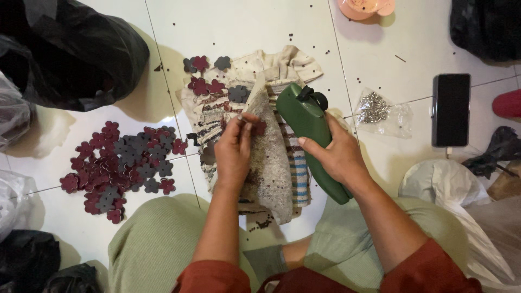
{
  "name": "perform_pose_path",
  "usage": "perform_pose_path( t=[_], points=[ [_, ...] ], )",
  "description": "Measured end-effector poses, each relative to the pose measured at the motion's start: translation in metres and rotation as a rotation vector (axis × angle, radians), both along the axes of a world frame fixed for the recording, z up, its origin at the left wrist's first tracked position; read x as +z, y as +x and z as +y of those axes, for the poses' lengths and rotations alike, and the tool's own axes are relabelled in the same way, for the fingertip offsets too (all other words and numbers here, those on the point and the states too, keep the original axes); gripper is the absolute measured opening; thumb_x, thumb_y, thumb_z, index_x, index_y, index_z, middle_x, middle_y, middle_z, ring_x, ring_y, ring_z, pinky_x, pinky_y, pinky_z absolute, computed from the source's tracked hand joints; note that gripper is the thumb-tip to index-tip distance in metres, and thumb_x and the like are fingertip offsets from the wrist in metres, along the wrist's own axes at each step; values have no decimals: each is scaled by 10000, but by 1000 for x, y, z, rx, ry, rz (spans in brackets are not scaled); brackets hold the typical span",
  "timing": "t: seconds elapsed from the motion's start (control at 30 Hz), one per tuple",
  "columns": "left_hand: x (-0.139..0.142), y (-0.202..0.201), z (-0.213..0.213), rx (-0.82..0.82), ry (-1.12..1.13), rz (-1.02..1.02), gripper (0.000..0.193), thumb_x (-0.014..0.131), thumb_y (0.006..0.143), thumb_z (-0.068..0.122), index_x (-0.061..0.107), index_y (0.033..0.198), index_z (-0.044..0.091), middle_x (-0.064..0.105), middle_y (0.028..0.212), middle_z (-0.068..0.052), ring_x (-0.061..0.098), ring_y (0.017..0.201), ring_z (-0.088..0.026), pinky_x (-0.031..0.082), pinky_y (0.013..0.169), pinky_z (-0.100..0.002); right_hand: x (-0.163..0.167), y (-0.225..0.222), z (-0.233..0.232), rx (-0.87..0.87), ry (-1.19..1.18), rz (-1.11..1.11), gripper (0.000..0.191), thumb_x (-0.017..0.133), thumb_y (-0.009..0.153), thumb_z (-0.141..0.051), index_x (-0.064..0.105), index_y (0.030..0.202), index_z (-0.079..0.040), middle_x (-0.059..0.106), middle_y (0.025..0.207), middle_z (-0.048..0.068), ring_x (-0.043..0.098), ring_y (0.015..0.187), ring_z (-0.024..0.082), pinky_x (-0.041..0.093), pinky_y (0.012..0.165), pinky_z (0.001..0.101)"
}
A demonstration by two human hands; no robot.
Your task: The person sits on the floor holding a green shoe last with fabric wrapped over it, and attaches dark red and gray flower-shaped fabric cutouts to the fabric using a small pin-like tool, pressing each flower into place one at a time while gathering more cutouts from the pile beside them.
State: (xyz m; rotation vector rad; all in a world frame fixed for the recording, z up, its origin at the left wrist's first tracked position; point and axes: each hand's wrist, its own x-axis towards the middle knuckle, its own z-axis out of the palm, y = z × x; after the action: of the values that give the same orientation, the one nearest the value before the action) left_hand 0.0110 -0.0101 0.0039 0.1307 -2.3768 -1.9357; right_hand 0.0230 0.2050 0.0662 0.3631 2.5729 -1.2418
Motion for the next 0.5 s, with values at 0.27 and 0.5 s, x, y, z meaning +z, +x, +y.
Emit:
perform_pose_path(
  t=[0.27, 0.5],
  points=[
    [4, 4, 2, -70, -293, 217, 125, 619, 1032, 86, 667, 1147, 91, 759, 1054, -97, 752, 930, -257, 586, 801, -344, -11, 9, 10, 122, 138, 236, 816, 817, 814, -388, 507, 1442, 31, 672, 1262, 208, 671, 1136, 301, 512, 961, 401],
    [-8, 3, 3, -17, -336, 305, 169, 667, 993, 105, 689, 1160, 85, 739, 1131, -149, 726, 1022, -332, 590, 857, -399, 58, 66, 16, -124, -700, 486, 815, 817, 867, -222, 448, 1565, -23, 559, 1475, 116, 569, 1337, 258, 483, 1145, 430]
  ],
)
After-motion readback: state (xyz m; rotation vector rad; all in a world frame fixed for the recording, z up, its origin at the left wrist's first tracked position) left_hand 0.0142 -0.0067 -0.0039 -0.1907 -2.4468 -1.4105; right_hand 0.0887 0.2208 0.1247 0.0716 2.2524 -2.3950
